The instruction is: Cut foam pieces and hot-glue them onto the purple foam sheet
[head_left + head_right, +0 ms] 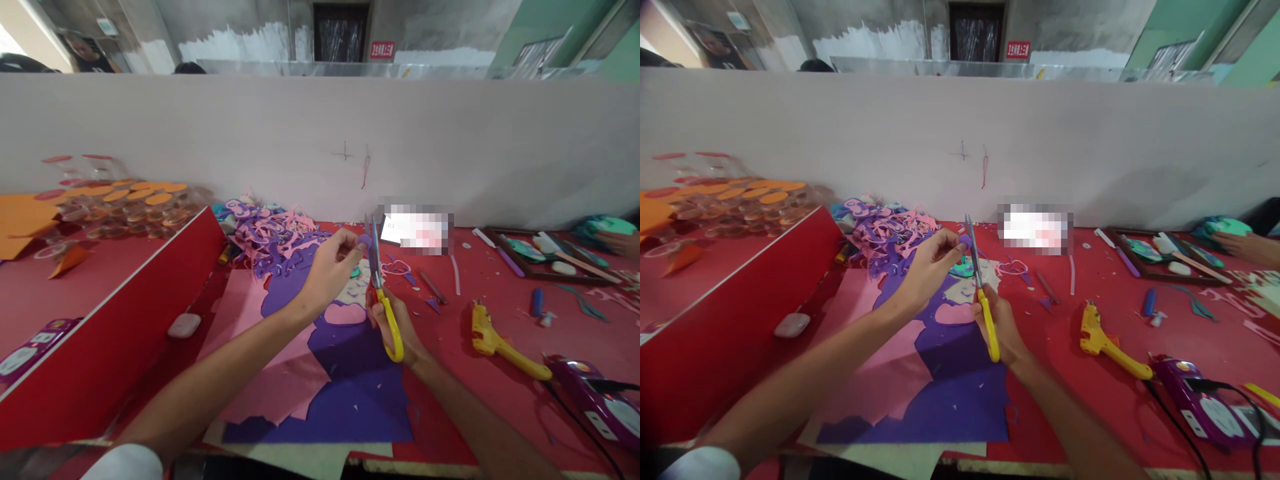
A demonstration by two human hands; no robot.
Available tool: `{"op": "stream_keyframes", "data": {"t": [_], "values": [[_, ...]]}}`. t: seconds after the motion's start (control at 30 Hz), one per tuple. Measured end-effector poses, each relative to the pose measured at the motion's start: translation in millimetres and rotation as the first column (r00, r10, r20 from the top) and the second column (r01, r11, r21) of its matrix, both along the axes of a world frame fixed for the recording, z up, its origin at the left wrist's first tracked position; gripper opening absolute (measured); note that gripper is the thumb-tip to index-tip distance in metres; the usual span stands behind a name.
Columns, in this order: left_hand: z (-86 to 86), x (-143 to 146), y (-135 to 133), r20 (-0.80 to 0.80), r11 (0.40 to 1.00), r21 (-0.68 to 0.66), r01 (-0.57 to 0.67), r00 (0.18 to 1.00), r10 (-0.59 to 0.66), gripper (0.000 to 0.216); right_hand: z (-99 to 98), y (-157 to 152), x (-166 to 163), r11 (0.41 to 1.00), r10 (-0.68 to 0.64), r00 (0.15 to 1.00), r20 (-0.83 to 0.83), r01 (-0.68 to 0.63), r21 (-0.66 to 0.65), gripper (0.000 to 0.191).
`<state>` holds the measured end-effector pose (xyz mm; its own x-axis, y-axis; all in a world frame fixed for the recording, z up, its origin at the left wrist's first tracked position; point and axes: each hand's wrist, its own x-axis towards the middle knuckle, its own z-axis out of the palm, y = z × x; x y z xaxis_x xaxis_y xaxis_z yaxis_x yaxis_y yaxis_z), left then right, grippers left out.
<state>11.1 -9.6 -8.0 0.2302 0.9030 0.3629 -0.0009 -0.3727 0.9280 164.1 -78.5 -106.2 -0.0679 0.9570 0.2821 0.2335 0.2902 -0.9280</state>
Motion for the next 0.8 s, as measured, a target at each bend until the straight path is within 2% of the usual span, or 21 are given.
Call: {"op": "stream_keyframes", "data": {"t": [0.53,0.8], "values": [[-1.4,-1.2,2.2,0.007,1.000,0.014,-0.025,1.000,0.025,0.024,6.0,-1.7,1.2,1.000,-0.026,0.999,0.047,0.027,-0.001,0.064],[0.3,-1.7,1.6,0.015,0.999,0.025,-0.030,0.999,0.029,0.020,3.3,-2.1,2.8,0.999,-0.043,0.996,0.083,0.044,-0.009,0.052]]}}
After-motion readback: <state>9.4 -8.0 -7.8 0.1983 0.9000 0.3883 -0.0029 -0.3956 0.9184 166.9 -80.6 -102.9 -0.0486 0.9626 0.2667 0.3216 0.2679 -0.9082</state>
